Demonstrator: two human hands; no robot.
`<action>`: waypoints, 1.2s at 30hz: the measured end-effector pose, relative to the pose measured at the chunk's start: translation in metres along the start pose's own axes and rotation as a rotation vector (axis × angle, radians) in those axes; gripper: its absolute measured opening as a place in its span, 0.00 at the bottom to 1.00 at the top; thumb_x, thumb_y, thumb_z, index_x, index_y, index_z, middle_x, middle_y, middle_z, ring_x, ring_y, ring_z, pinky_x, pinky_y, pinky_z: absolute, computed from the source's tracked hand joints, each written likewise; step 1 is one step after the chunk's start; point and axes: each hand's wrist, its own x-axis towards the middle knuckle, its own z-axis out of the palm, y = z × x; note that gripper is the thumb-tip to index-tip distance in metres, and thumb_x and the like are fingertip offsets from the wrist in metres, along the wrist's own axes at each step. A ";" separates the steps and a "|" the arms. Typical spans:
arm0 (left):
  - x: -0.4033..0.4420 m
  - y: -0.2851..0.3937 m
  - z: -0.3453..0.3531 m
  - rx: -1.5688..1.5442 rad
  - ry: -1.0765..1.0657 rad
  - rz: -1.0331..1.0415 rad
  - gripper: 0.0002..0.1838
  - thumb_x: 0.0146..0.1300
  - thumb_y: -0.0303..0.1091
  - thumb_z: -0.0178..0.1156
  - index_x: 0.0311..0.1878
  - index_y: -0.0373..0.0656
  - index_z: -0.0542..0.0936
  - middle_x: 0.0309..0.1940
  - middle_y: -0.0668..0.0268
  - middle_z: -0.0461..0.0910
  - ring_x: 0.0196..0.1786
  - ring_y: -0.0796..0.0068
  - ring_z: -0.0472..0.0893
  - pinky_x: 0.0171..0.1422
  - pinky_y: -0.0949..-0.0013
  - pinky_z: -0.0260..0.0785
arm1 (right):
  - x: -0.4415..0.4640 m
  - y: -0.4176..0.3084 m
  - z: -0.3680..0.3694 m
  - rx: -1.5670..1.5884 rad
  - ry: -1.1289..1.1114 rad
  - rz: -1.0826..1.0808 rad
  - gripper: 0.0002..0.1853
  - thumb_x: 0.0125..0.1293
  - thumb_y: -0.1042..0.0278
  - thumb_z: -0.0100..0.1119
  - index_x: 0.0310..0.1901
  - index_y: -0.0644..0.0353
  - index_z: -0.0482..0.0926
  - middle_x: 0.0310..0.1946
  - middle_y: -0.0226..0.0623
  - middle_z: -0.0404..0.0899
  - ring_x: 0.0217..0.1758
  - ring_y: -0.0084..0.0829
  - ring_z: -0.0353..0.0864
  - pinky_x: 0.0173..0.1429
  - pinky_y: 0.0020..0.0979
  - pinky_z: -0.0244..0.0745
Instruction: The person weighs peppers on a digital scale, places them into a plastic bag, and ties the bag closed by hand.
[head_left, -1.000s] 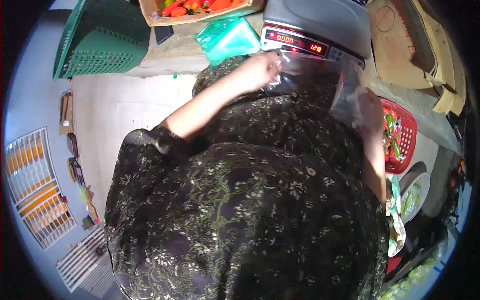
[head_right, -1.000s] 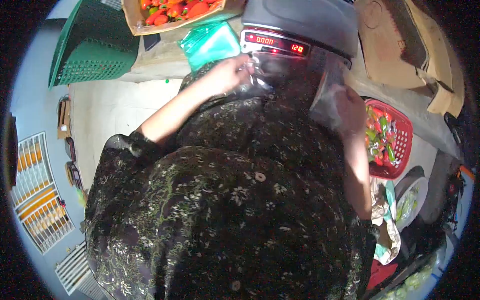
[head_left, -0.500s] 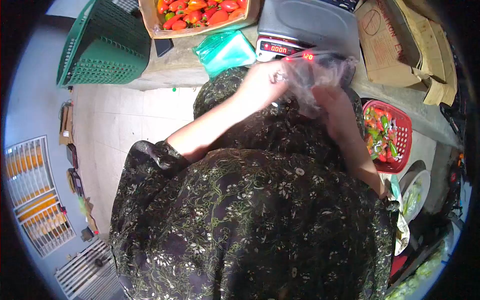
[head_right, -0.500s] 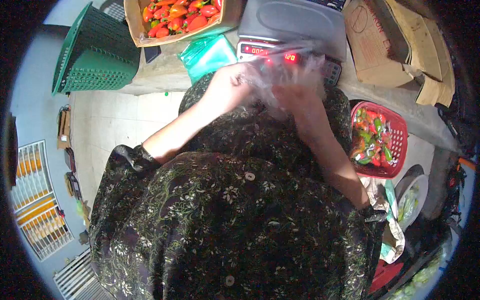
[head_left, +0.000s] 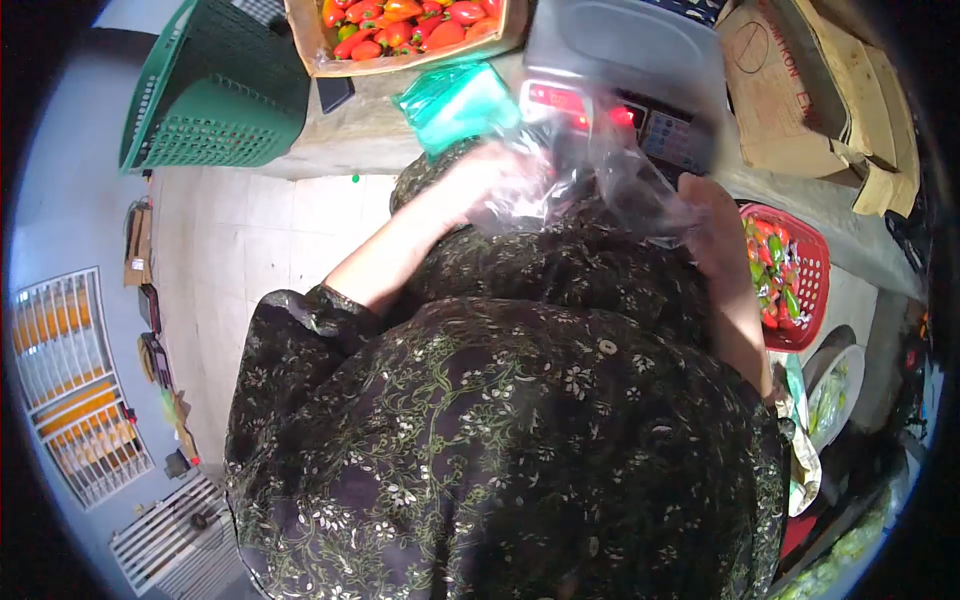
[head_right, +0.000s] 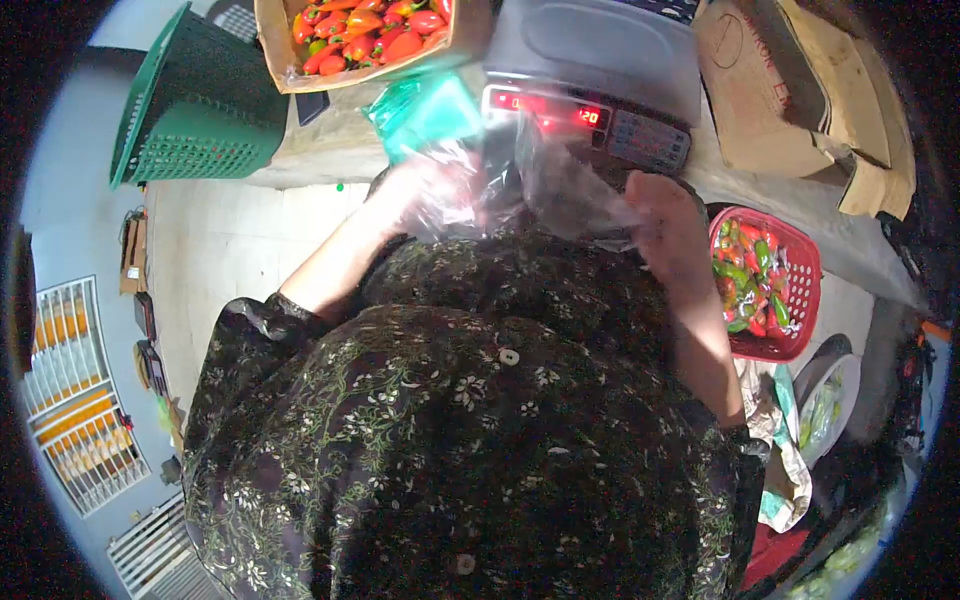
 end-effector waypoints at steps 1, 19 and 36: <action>-0.006 0.001 0.013 0.263 -0.129 0.078 0.13 0.55 0.33 0.59 0.41 0.36 0.74 0.41 0.58 0.76 0.46 0.65 0.77 0.51 0.67 0.70 | 0.000 -0.001 -0.007 -0.023 0.014 0.037 0.09 0.63 0.64 0.52 0.28 0.58 0.73 0.21 0.24 0.68 0.23 0.19 0.66 0.30 0.22 0.62; 0.075 -0.015 -0.054 0.959 0.412 -0.013 0.10 0.46 0.29 0.62 0.34 0.41 0.83 0.26 0.60 0.82 0.29 0.71 0.80 0.38 0.66 0.71 | 0.004 0.040 -0.083 -0.664 -0.029 -0.197 0.10 0.64 0.64 0.50 0.27 0.59 0.69 0.23 0.23 0.62 0.24 0.15 0.57 0.28 0.20 0.53; 0.075 -0.012 -0.131 2.292 0.587 0.016 0.12 0.55 0.31 0.51 0.38 0.43 0.83 0.38 0.58 0.82 0.51 0.60 0.78 0.54 0.47 0.65 | 0.013 0.045 -0.099 -0.215 0.002 0.213 0.12 0.65 0.59 0.50 0.27 0.56 0.71 0.20 0.22 0.65 0.22 0.15 0.61 0.26 0.19 0.56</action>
